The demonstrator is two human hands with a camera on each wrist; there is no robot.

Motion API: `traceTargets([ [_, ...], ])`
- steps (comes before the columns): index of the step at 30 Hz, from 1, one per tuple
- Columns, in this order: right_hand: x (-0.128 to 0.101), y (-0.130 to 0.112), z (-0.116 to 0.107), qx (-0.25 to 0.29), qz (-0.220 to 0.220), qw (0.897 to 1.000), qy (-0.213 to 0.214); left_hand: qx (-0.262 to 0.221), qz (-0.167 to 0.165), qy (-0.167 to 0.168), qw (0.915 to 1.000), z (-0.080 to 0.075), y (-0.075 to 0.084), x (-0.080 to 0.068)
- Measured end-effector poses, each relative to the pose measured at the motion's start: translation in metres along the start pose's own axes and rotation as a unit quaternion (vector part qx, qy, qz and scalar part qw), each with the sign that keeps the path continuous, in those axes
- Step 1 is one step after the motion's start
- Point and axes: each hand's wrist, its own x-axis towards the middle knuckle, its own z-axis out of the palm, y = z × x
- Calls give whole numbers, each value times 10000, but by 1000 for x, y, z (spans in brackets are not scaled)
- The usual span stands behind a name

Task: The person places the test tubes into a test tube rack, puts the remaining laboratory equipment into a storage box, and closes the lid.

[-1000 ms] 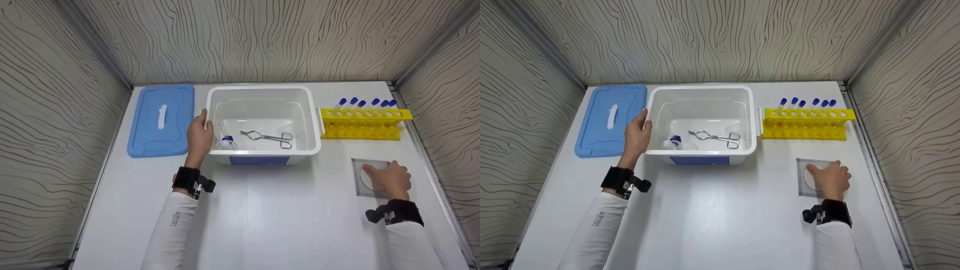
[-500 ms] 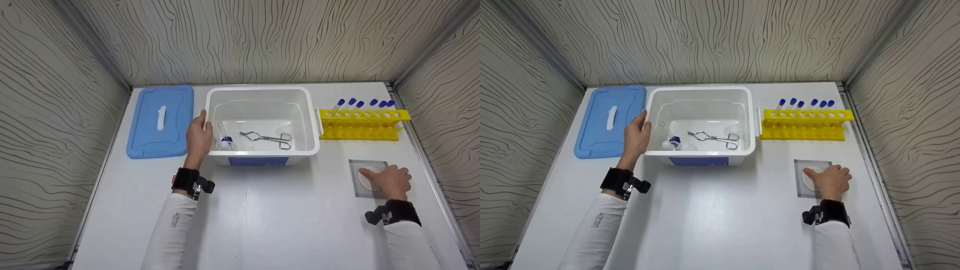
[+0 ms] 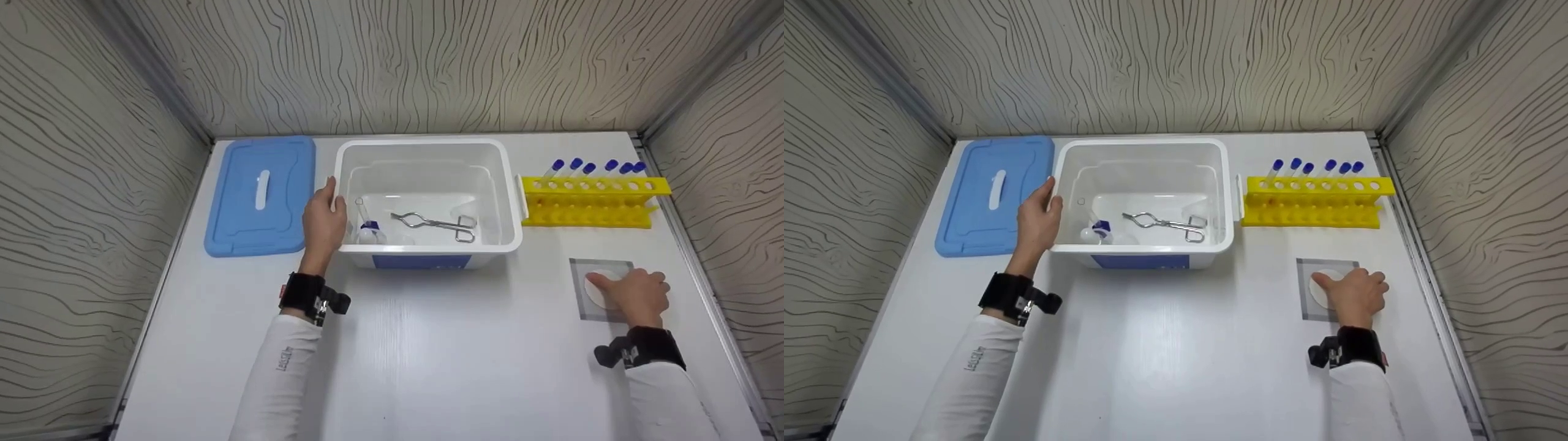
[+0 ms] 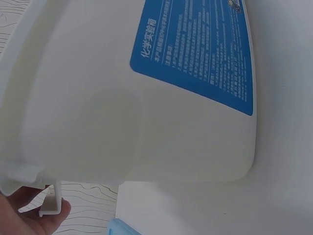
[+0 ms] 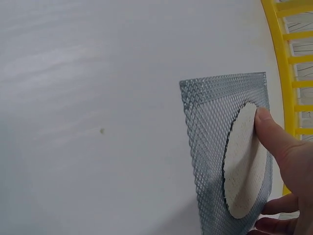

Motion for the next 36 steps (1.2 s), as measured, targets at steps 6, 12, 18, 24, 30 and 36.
traceTargets([
  [6,2,0,0,208,97,9997,-11,12,-12,1,10000,0,0,1],
  [12,3,3,-5,649,140,9978,-54,91,-12,-3,10000,0,-1,1],
  [18,3,7,-6,1206,116,9926,-119,61,23,-53,10000,0,0,1],
  [24,1,-5,-15,1769,-161,9841,75,88,14,-42,10000,0,0,2],
  [30,-6,-23,-33,1904,-604,9796,215,168,74,-49,9998,-1,0,1],
  [36,-13,-40,-49,1933,-761,9782,-31,179,41,-38,9998,-2,0,1],
])
